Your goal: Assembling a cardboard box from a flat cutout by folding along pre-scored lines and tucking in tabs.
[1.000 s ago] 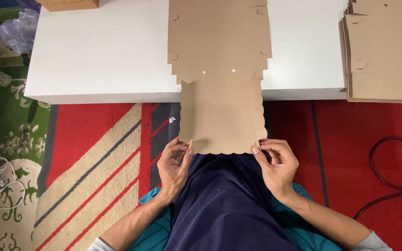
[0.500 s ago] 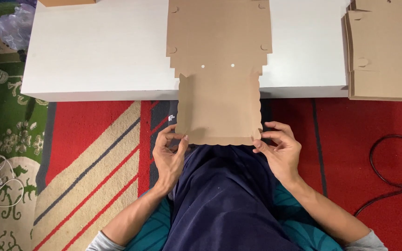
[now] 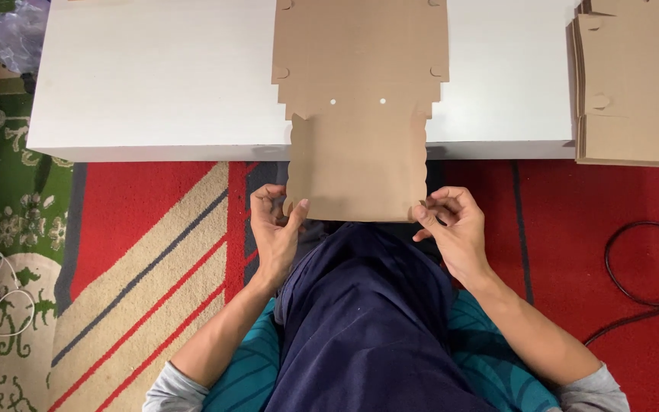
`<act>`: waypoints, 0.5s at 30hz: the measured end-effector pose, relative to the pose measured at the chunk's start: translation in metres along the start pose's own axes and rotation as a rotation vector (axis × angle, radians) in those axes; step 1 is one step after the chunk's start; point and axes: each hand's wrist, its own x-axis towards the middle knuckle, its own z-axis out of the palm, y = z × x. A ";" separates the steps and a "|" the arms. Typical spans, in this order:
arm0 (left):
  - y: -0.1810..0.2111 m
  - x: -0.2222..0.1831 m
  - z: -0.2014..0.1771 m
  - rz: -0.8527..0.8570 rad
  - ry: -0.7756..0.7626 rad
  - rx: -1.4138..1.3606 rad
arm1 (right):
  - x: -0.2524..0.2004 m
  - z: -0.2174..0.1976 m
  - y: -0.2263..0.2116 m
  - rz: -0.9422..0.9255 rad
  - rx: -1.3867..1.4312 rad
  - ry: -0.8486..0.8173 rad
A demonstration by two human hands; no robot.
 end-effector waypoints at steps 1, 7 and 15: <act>-0.006 0.003 -0.001 0.001 -0.003 -0.001 | 0.001 0.000 0.001 -0.002 0.001 0.003; -0.007 0.006 0.000 -0.203 -0.001 -0.104 | 0.001 0.005 0.006 0.119 -0.031 0.054; -0.016 0.003 -0.002 -0.185 0.026 -0.047 | -0.001 0.014 0.004 0.266 0.111 0.082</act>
